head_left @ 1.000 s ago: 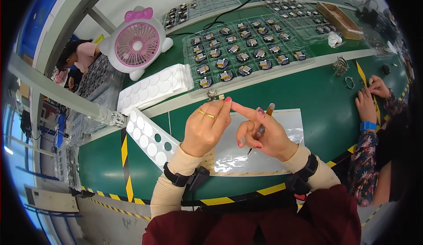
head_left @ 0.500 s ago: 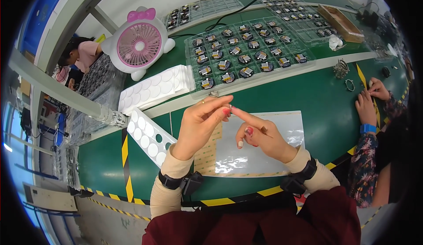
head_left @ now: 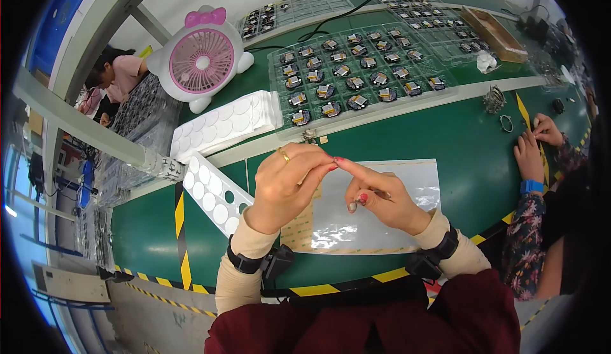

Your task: Assembling and inspecting small electronic components at a manual assembly station.

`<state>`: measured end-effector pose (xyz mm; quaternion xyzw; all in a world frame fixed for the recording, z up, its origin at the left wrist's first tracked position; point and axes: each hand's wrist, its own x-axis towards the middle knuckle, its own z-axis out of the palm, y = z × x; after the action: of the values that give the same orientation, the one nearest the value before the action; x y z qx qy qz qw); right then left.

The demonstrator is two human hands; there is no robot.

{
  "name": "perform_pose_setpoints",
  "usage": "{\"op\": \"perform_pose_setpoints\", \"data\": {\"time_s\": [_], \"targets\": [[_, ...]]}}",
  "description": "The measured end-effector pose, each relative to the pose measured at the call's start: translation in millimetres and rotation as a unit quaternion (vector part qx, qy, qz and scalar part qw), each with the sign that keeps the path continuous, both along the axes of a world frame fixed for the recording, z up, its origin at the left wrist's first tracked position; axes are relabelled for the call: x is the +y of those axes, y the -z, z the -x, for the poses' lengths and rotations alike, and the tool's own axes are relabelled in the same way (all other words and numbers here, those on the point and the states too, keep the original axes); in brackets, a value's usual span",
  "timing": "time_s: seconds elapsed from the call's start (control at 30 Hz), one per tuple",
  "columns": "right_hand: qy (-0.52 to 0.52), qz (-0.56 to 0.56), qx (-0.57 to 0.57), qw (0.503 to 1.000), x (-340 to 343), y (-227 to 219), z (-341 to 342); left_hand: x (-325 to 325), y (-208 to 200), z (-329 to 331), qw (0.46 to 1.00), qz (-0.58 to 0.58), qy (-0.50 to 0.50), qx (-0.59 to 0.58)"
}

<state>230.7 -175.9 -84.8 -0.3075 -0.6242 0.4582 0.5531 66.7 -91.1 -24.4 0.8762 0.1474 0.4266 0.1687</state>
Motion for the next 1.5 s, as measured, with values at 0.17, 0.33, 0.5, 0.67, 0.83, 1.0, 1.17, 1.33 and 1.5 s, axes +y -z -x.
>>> {"op": "perform_pose_setpoints", "data": {"time_s": [0.17, 0.33, 0.5, 0.67, 0.83, 1.0, 1.17, 1.33, 1.5], "targets": [[0.023, 0.001, -0.03, 0.999, -2, -3, 2, -4, 1, -3, 0.984, -0.174, -0.031, 0.002], [0.053, 0.007, -0.044, 0.998, 0, 8, 7, -7, 2, -2, 0.973, -0.231, -0.003, -0.014], [0.052, 0.189, 0.173, 0.965, 11, -5, -11, -31, 0, -2, 0.967, -0.198, 0.158, 0.009], [0.056, 0.154, 0.166, 0.972, 7, -4, -4, -28, 7, -17, 0.994, 0.105, -0.004, -0.043], [0.148, 0.142, 0.103, 0.973, 9, 2, 2, -28, 12, -18, 0.986, 0.158, -0.039, -0.046], [0.184, 0.144, 0.058, 0.971, 7, 5, 1, -27, 18, -22, 0.996, 0.075, -0.046, 0.0], [0.216, 0.118, -0.017, 0.969, 5, 8, 3, -24, 24, -24, 0.997, 0.059, -0.042, -0.02], [0.215, 0.119, -0.046, 0.968, 3, 2, 3, -25, 25, -23, 0.994, 0.102, -0.046, -0.002], [0.223, 0.088, -0.007, 0.971, 5, 6, 8, -19, 31, -23, 0.997, 0.049, -0.051, -0.011]]}}
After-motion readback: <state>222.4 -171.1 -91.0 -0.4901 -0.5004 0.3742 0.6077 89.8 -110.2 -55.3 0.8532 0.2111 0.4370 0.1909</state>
